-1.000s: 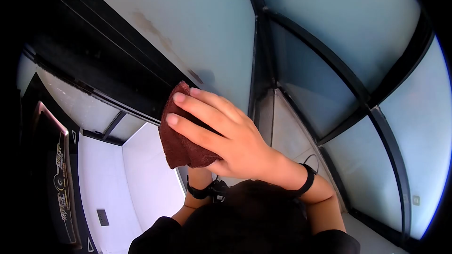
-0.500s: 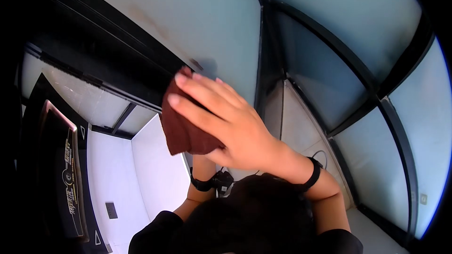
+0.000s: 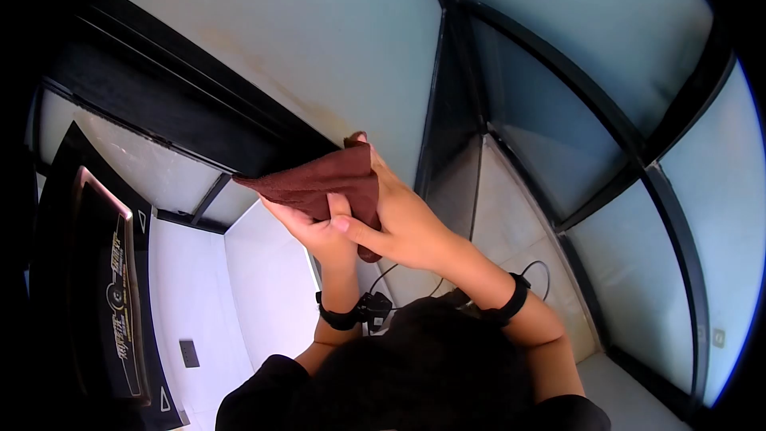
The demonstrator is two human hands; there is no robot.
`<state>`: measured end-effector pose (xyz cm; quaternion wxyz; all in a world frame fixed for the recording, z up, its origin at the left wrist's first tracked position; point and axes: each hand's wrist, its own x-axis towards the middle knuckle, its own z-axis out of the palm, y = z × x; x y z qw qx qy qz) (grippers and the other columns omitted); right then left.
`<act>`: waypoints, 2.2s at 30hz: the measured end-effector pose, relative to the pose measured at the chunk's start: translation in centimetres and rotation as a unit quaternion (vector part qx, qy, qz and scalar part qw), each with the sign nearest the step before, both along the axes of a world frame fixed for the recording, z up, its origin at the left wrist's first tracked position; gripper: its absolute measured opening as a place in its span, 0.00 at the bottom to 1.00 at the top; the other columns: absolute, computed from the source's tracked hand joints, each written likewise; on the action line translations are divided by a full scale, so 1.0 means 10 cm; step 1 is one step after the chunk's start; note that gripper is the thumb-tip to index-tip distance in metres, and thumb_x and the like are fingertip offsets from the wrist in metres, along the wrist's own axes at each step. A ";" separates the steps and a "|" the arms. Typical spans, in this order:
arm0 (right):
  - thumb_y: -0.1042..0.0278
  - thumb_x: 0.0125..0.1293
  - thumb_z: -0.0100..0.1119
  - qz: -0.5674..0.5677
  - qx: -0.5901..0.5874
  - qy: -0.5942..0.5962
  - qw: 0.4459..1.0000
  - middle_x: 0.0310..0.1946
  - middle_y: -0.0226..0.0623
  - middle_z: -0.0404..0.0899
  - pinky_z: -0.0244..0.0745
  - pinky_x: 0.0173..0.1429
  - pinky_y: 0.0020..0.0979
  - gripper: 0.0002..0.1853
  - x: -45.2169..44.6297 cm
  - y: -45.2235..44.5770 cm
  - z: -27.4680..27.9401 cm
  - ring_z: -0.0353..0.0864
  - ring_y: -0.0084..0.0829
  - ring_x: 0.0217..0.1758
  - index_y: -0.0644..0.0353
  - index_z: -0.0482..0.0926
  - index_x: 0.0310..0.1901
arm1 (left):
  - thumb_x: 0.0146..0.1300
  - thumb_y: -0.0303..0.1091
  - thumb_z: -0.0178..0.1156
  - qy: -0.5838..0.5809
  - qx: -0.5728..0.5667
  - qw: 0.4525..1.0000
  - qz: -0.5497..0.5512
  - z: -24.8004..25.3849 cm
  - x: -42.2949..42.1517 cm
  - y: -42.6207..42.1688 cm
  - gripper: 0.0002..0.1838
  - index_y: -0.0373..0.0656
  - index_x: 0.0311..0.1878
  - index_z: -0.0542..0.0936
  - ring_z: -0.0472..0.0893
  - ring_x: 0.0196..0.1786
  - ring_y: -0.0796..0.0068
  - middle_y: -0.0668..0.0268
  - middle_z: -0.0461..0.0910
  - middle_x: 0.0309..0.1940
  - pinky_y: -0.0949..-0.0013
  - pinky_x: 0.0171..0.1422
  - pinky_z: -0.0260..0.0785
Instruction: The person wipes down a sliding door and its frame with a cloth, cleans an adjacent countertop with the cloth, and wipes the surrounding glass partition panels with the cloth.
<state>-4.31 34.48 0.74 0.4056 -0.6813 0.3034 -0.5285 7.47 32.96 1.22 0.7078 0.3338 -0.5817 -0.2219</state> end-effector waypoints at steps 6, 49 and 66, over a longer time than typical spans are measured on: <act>0.48 0.60 0.57 -0.107 -0.016 0.157 0.982 0.53 0.59 0.71 0.56 0.67 0.42 0.32 0.05 -0.05 -0.26 0.67 0.56 0.60 0.68 0.68 0.56 | 0.51 0.21 0.60 -0.012 0.044 0.999 -0.005 -0.16 0.11 -0.02 0.42 0.37 0.68 0.49 0.68 0.58 0.69 0.58 0.65 0.56 0.66 0.63 0.61; 0.71 0.50 0.62 -0.178 -0.296 0.337 0.876 0.70 0.33 0.53 0.46 0.69 0.59 0.34 0.30 -0.02 -1.37 0.48 0.57 0.71 0.60 0.66 0.63 | 0.49 0.25 0.58 -0.345 -0.089 0.932 0.069 -1.75 0.74 -0.03 0.22 0.36 0.51 0.71 0.74 0.50 0.45 0.53 0.74 0.47 0.53 0.56 0.66; 0.80 0.53 0.48 -0.131 -0.128 0.125 0.975 0.54 0.45 0.73 0.53 0.70 0.46 0.22 -0.21 -0.49 -0.69 0.69 0.48 0.59 0.65 0.72 0.53 | 0.49 0.29 0.54 -0.496 -0.055 0.848 0.179 -0.95 -0.20 -0.02 0.18 0.31 0.45 0.74 0.75 0.46 0.56 0.52 0.74 0.39 0.60 0.57 0.67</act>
